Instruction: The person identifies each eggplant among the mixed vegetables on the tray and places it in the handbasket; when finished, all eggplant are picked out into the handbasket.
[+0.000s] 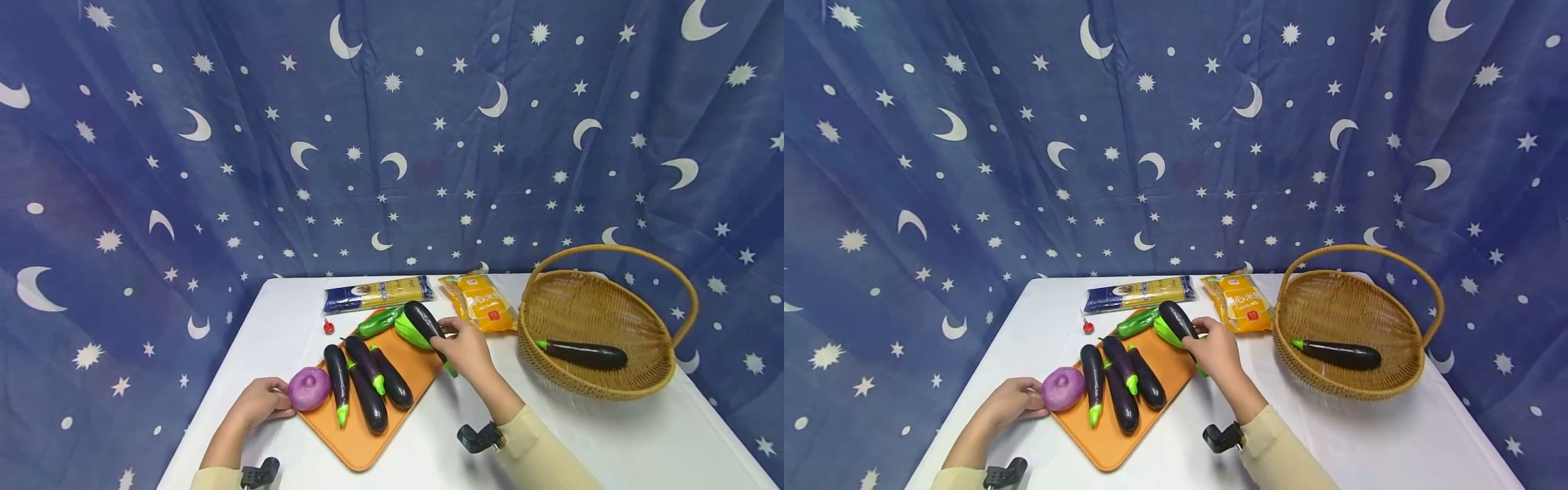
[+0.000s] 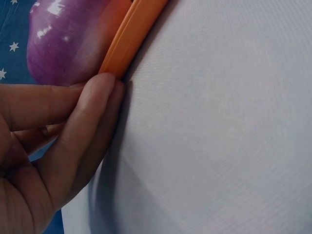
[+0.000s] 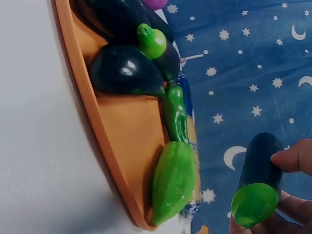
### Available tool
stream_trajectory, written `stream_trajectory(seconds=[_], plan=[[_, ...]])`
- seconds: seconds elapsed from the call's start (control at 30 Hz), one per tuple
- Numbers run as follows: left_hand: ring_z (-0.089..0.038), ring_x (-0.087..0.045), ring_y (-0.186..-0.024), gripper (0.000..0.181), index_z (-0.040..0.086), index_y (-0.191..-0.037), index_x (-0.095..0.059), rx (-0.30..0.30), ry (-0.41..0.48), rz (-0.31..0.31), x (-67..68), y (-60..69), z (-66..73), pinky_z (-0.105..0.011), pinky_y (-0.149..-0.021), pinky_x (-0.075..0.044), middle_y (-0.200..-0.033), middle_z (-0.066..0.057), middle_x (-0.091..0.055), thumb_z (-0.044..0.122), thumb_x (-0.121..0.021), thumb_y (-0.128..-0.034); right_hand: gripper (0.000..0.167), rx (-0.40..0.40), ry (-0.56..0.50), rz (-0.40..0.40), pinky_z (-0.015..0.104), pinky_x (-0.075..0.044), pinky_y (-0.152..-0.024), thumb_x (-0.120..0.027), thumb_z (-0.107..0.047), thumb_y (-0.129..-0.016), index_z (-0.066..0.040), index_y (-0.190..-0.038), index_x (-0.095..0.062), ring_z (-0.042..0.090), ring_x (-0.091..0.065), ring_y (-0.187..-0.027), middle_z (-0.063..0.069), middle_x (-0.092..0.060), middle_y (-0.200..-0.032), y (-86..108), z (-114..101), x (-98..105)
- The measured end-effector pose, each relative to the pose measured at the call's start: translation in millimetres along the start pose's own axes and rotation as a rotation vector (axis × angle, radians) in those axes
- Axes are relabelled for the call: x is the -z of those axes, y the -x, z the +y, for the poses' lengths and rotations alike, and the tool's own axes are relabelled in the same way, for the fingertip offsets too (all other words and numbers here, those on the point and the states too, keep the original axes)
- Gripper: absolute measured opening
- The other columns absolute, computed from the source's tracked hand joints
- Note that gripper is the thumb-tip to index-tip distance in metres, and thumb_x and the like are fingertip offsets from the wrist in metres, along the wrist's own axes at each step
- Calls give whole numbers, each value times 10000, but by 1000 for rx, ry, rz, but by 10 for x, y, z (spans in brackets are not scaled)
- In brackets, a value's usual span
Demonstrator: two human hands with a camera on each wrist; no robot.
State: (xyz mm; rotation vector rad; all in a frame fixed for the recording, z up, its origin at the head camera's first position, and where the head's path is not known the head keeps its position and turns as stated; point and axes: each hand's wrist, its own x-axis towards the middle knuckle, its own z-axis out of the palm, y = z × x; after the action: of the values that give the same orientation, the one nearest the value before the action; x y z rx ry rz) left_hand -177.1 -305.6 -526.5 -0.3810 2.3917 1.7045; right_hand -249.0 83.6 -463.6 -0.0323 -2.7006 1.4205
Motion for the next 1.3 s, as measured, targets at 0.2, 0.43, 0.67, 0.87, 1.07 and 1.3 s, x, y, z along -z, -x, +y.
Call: stream_trajectory(seconds=[0.2,0.43,0.67,0.87,1.07,1.3], plan=[[-234,-705,-702,233,-146,-1023,-605,16,2,-16,25,25,-31,-358,-705,-651,-814,-182,-642,-148,-650,-795,408,10,-30,0,324,-630,-657,-761,-153,-791,-18,-1170,-692,244,-681,-889,115,-711,-1034,20,6,92],[-235,-705,-701,218,-115,-986,-621,21,-17,2,2,29,-45,-360,-701,-651,-803,-160,-636,-133,-669,-774,427,8,-29,21,352,-627,-688,-758,-170,-796,-22,-1190,-686,248,-688,-912,108,-719,-1044,24,42,195],[-240,-703,-694,205,-117,-976,-616,25,-11,15,-2,7,8,-364,-697,-651,-792,-169,-636,-131,-670,-779,449,13,-27,29,385,-615,-767,-750,-171,-807,-19,-1223,-679,251,-694,-930,115,-720,-1071,4,41,293],[-237,-702,-699,217,-130,-992,-611,13,3,-2,-2,-18,29,-359,-704,-651,-815,-181,-640,-152,-660,-782,448,-9,-19,37,387,-617,-785,-747,-192,-826,-29,-1237,-675,256,-686,-942,118,-710,-1086,1,53,389],[-239,-704,-703,215,-142,-990,-604,1,28,-30,-11,-27,36,-357,-704,-651,-820,-205,-644,-159,-652,-782,442,1,-15,56,413,-608,-808,-747,-189,-836,-25,-1240,-674,280,-691,-975,127,-710,-1089,8,55,537],[-243,-704,-708,194,-144,-997,-611,13,17,-21,2,-24,25,-350,-700,-650,-778,-153,-650,-151,-646,-806,424,-29,-28,55,406,-609,-830,-736,-177,-840,-11,-1224,-666,291,-675,-1001,153,-701,-1110,1,65,679]])
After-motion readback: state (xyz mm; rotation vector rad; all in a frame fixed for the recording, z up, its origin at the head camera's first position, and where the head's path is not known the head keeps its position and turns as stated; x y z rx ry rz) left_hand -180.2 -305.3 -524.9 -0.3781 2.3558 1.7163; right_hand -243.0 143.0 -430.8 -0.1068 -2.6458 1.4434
